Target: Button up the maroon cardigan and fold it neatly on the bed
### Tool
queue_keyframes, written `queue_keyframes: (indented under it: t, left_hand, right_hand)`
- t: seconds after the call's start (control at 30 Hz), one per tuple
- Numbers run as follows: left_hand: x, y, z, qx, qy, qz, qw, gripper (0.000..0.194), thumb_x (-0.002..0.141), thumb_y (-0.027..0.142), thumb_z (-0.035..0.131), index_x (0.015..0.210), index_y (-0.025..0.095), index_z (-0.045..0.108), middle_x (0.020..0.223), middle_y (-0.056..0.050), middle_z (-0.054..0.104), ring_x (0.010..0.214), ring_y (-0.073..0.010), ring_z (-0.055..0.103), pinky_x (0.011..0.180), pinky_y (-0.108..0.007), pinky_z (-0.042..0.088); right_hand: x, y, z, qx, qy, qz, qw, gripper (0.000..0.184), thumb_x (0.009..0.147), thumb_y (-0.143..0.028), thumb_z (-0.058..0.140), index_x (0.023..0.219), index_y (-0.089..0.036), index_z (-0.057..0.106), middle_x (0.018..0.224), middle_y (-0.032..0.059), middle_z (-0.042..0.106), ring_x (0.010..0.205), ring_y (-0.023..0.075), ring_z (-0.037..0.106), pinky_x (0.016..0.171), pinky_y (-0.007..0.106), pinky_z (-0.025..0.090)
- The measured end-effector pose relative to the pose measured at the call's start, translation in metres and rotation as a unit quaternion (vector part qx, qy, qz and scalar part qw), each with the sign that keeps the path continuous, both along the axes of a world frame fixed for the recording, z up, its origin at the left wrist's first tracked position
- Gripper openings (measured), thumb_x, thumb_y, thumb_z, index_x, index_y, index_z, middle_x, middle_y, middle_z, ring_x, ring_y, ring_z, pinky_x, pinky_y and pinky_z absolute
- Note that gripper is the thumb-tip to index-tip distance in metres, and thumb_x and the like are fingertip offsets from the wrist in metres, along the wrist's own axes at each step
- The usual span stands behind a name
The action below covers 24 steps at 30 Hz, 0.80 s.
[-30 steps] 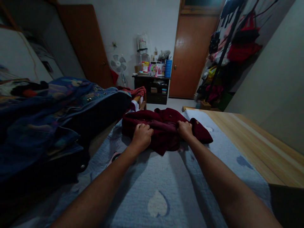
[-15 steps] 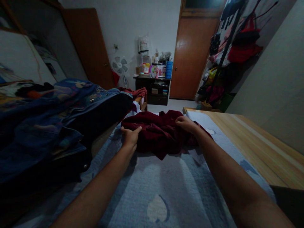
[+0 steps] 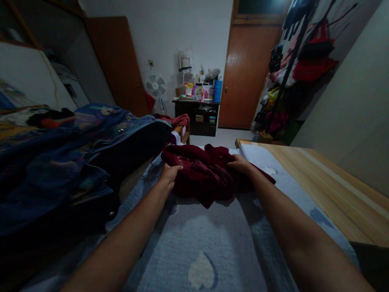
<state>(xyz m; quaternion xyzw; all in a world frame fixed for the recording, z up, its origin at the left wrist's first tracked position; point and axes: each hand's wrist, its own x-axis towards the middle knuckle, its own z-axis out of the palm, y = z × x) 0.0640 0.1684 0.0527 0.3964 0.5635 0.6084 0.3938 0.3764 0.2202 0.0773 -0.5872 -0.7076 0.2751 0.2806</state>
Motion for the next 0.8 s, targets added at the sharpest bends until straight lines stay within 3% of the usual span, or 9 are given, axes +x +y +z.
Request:
queue_keyframes:
  t: [0.1, 0.27, 0.37, 0.47, 0.57, 0.63, 0.73, 0.8]
  left_hand:
    - [0.001, 0.001, 0.022, 0.06, -0.037, -0.01, 0.997, 0.065, 0.059, 0.007, 0.059, 0.123, 0.021, 0.053, 0.111, -0.004, 0.069, 0.095, -0.0203, 0.067, 0.085, -0.033, 0.054]
    - [0.002, -0.003, 0.068, 0.188, -0.037, -0.004, 0.981, 0.069, 0.058, 0.003, 0.059, 0.124, 0.021, 0.053, 0.114, -0.004, 0.068, 0.099, -0.0198, 0.066, 0.089, -0.033, 0.054]
    - [0.002, -0.013, 0.089, 0.264, -0.01, 0.002, 0.964, 0.067, 0.062, 0.005, 0.06, 0.126, 0.022, 0.051, 0.12, -0.003, 0.066, 0.103, -0.0193, 0.065, 0.093, -0.034, 0.052]
    - [0.0, -0.027, 0.098, 0.317, 0.016, 0.014, 0.948, 0.066, 0.067, 0.009, 0.06, 0.129, 0.026, 0.048, 0.129, -0.002, 0.06, 0.112, -0.0187, 0.061, 0.1, -0.034, 0.048]
    - [-0.006, -0.037, 0.096, 0.305, 0.022, 0.006, 0.952, 0.064, 0.07, 0.014, 0.062, 0.131, 0.028, 0.045, 0.132, -0.003, 0.057, 0.115, -0.0195, 0.059, 0.1, -0.035, 0.047]
    - [-0.013, -0.042, 0.088, 0.24, 0.028, -0.004, 0.97, 0.064, 0.072, 0.018, 0.063, 0.132, 0.026, 0.042, 0.132, -0.005, 0.058, 0.113, -0.0207, 0.06, 0.098, -0.036, 0.049]
    - [-0.024, -0.046, 0.071, 0.075, 0.112, -0.015, 0.991, 0.074, 0.07, 0.024, 0.066, 0.137, 0.023, 0.034, 0.131, -0.01, 0.057, 0.109, -0.0235, 0.062, 0.094, -0.037, 0.05]
    - [-0.029, -0.051, 0.06, -0.025, 0.256, -0.054, 0.965, 0.08, 0.068, 0.028, 0.069, 0.139, 0.021, 0.034, 0.131, -0.012, 0.056, 0.111, -0.0263, 0.06, 0.095, -0.039, 0.048]
  right_hand:
    - [-0.003, -0.005, 0.02, 0.083, -0.026, -0.003, 0.996, 0.027, 0.068, -0.017, 0.057, 0.091, -0.016, 0.07, 0.084, 0.0034, 0.071, 0.075, 0.0186, 0.064, 0.071, 0.027, 0.048]
    - [0.008, -0.024, 0.059, 0.238, 0.049, -0.118, 0.963, 0.028, 0.076, -0.028, 0.055, 0.098, -0.018, 0.069, 0.09, 0.0037, 0.071, 0.083, 0.0206, 0.063, 0.079, 0.031, 0.048]
    - [0.019, -0.048, 0.081, 0.311, 0.103, -0.157, 0.932, 0.03, 0.081, -0.033, 0.052, 0.104, -0.019, 0.067, 0.094, 0.0039, 0.071, 0.085, 0.0209, 0.063, 0.08, 0.032, 0.048]
    - [0.027, -0.082, 0.099, 0.344, 0.088, -0.175, 0.918, 0.031, 0.084, -0.038, 0.052, 0.105, -0.02, 0.066, 0.097, 0.0048, 0.07, 0.087, 0.022, 0.063, 0.081, 0.034, 0.047]
    - [0.033, -0.116, 0.109, 0.303, 0.028, -0.168, 0.937, 0.031, 0.085, -0.038, 0.05, 0.107, -0.021, 0.065, 0.097, 0.0056, 0.07, 0.086, 0.0227, 0.063, 0.08, 0.035, 0.047]
    - [0.035, -0.135, 0.107, 0.225, -0.033, -0.121, 0.966, 0.031, 0.085, -0.036, 0.05, 0.108, -0.022, 0.065, 0.1, 0.0061, 0.069, 0.087, 0.0229, 0.063, 0.08, 0.034, 0.046]
    - [0.036, -0.155, 0.097, 0.038, -0.132, 0.029, 0.99, 0.029, 0.083, -0.033, 0.053, 0.105, -0.022, 0.066, 0.1, 0.0053, 0.07, 0.086, 0.0217, 0.063, 0.075, 0.03, 0.047]
    - [0.036, -0.162, 0.092, -0.088, -0.182, 0.132, 0.97, 0.028, 0.078, -0.037, 0.06, 0.101, -0.021, 0.067, 0.095, 0.004, 0.07, 0.082, 0.0207, 0.063, 0.07, 0.027, 0.047]
